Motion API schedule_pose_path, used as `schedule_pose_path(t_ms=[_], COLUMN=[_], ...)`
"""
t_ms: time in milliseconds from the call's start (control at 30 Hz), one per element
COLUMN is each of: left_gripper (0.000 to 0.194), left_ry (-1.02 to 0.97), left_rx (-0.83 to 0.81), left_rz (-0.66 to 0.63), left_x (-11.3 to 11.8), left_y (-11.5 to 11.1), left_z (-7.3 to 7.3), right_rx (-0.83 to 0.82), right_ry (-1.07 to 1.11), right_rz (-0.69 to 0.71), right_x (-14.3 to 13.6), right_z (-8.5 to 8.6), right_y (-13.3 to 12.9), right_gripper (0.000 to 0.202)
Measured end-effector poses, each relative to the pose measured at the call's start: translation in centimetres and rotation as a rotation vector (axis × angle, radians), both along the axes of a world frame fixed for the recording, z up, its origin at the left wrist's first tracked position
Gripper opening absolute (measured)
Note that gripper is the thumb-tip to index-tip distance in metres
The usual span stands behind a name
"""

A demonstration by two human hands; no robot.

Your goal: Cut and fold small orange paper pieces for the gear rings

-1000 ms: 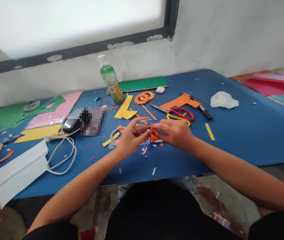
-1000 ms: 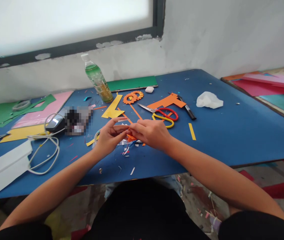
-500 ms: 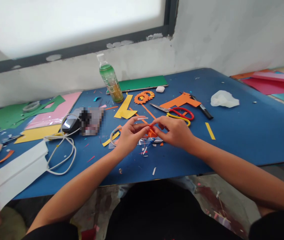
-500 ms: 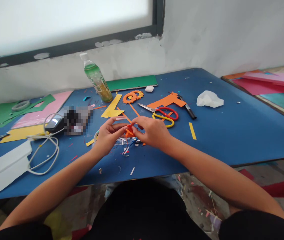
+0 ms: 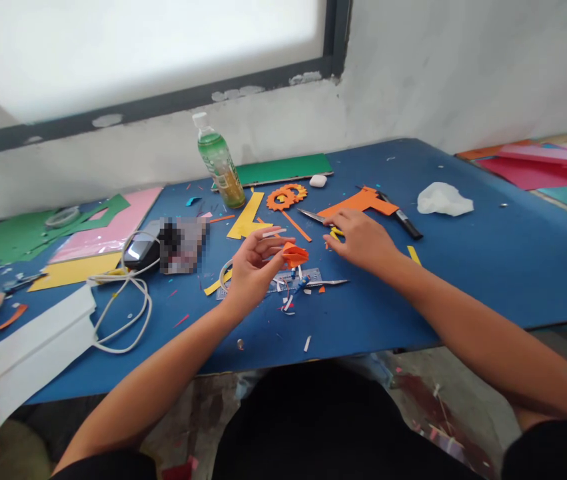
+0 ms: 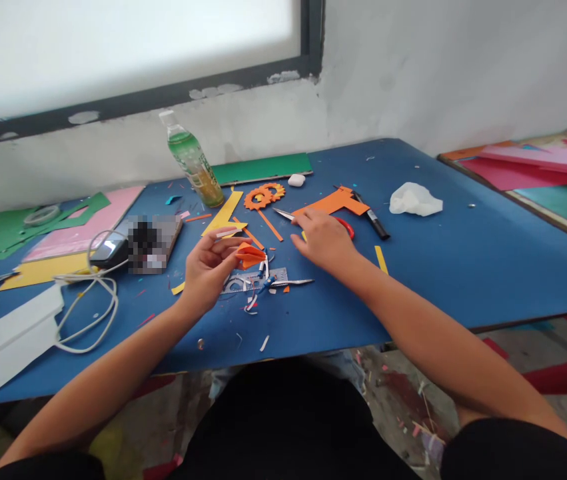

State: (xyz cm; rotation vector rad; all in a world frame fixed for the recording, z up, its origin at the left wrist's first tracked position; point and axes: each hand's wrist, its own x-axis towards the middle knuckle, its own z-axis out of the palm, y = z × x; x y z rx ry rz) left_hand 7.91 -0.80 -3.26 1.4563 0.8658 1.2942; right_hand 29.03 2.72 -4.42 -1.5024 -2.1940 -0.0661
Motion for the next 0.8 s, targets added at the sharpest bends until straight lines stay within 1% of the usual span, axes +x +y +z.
schedule_pose_path(t_ms=[67,133,200,300,367,433,467,500,567,633,700,800], left_gripper=[0.032,0.032,0.033,0.033,0.034,0.036,0.037,0.037,0.036,0.036,0.036,0.035], left_ry=[-0.001,-0.013,-0.034,-0.063,-0.062,-0.052,-0.046,-0.043,-0.038,-0.034,-0.026,-0.007], left_rx=[0.035,0.074,0.114,0.140,0.128,0.110,0.101,0.096,0.091,0.093,0.092,0.085], left_rz=[0.005,0.010,0.007,0.005,0.016,0.030,0.032,0.031,0.022,0.009,-0.009,-0.034], left_x=[-0.1,-0.2,-0.2,-0.3,-0.4,-0.4,-0.4,-0.4,-0.4,-0.4,-0.3,-0.2], left_y=[-0.1,-0.2,-0.3,-0.4,-0.6,-0.6,-0.7,-0.7,-0.7,-0.7,-0.8,-0.9], left_z=[0.1,0.3,0.5,0.8,0.9,1.0,1.0,1.0,1.0,0.9,0.8,0.6], right_rx=[-0.142,-0.202,-0.188,-0.135,-0.153,-0.127,-0.070,-0.005,0.058,0.111,0.155,0.122], right_ry=[-0.121,-0.133,-0.087,-0.073,-0.062,0.027,0.109,0.197,0.328,0.399,0.432,0.435], right_rz=[-0.064,-0.045,-0.057,-0.131,-0.159,-0.146,-0.121,-0.044,0.158,0.311,0.388,0.477], right_x=[1.1,2.1,2.9,4.0,4.3,3.9,3.4,2.8,1.3,-0.2,-1.3,-2.0], right_z=[-0.5,-1.0,-1.4,-1.6,-1.5,-1.0,-0.7,-0.2,0.7,1.5,2.0,2.1], right_y=[1.1,2.0,2.7,3.5,3.7,3.3,2.9,2.3,0.7,-1.0,-2.3,-3.2], right_gripper=[0.032,0.033,0.031,0.026,0.026,0.026,0.026,0.024,0.025,0.024,0.022,0.020])
